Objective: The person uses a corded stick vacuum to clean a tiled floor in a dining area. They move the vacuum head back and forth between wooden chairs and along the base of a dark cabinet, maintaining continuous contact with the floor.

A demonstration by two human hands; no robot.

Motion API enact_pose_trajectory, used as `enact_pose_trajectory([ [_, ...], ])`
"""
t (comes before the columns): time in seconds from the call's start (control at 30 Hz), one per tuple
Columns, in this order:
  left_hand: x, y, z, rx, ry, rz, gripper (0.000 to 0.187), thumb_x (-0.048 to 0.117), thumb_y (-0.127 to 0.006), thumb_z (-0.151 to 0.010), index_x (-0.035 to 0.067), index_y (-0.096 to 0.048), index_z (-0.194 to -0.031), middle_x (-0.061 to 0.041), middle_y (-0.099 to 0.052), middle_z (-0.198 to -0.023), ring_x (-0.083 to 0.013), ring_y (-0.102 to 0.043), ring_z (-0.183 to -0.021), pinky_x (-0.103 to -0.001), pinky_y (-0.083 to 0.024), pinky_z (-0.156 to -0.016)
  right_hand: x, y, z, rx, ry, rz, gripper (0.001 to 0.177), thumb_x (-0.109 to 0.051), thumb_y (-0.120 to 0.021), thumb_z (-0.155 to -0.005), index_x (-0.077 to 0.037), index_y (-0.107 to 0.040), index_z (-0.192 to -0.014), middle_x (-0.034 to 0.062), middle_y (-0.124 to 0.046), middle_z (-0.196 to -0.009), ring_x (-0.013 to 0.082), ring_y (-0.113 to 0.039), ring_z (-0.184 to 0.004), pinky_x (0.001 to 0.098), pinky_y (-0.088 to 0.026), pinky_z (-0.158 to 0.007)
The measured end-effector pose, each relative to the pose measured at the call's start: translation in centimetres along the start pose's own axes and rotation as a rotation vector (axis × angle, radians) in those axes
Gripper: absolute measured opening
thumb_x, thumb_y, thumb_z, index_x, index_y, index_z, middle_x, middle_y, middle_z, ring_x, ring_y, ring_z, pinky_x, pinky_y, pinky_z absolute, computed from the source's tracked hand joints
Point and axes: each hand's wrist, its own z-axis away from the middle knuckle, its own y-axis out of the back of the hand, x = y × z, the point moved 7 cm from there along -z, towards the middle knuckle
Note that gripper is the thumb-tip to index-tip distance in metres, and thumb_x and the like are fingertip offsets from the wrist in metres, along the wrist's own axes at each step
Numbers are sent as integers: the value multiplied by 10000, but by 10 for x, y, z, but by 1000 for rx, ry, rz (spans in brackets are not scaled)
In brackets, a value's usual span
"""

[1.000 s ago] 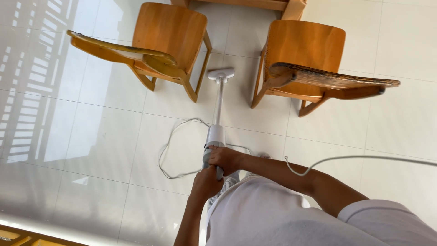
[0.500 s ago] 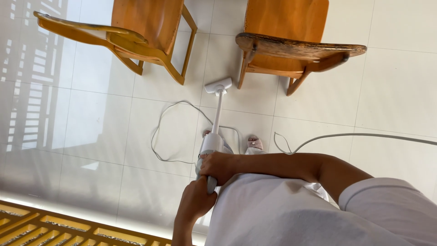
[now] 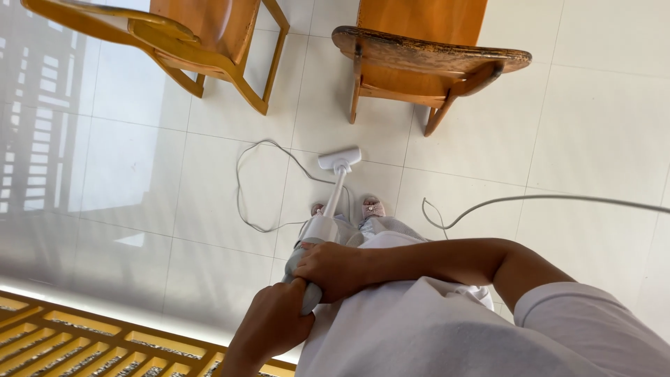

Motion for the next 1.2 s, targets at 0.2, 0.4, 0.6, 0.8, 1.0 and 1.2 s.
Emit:
enact_pose_trajectory([
  [0.2, 33, 14, -24, 115, -286, -150, 206, 201, -644, -741, 72, -597, -894, -135, -696, -723, -428, -638, -634, -507, -490, -570, 12, 25, 30, 152, -73, 61, 80, -182, -702, -736, -122, -650, -741, 22, -657, -701, 240, -648, -677, 592, -374, -1174],
  [0.4, 61, 33, -49, 128, -399, -192, 151, 132, -603, -719, 65, -574, -851, -106, -641, -642, -359, -588, -545, -448, -462, -514, 32, 49, 56, 378, -185, 80, 148, -131, -704, -699, -127, -558, -682, 22, -567, -602, 236, -570, -591, 540, -404, -1149],
  [0.6, 68, 48, -57, 147, -424, -225, 152, 139, -620, -740, 79, -596, -877, -67, -622, -606, -298, -572, -527, -417, -462, -508, 41, 59, 59, 482, -210, 109, 151, -147, -730, -672, -142, -588, -722, 16, -600, -634, 219, -598, -609, 544, -458, -1104],
  [0.8, 56, 45, -58, 248, -508, -264, 176, 138, -634, -703, 75, -600, -863, -89, -629, -585, -339, -584, -509, -449, -454, -482, 40, 55, 51, 489, -210, 154, 105, -168, -718, -702, -152, -617, -724, 7, -619, -643, 223, -615, -628, 572, -475, -1074],
  [1.0, 44, 2, -61, 219, -467, -152, 295, 329, -700, -798, 70, -583, -877, -110, -695, -667, -408, -637, -591, -505, -490, -528, 44, 19, 58, 180, -260, 188, 153, -208, -760, -707, -118, -664, -785, 21, -679, -741, 250, -640, -730, 573, -380, -1162],
  [1.2, 65, 20, -69, 287, -477, -102, 198, 178, -633, -705, 83, -545, -855, -70, -616, -574, -327, -552, -493, -443, -439, -473, 54, 44, 73, 408, -159, 196, 162, -142, -730, -634, -164, -632, -761, -37, -624, -681, 217, -634, -653, 572, -430, -1117],
])
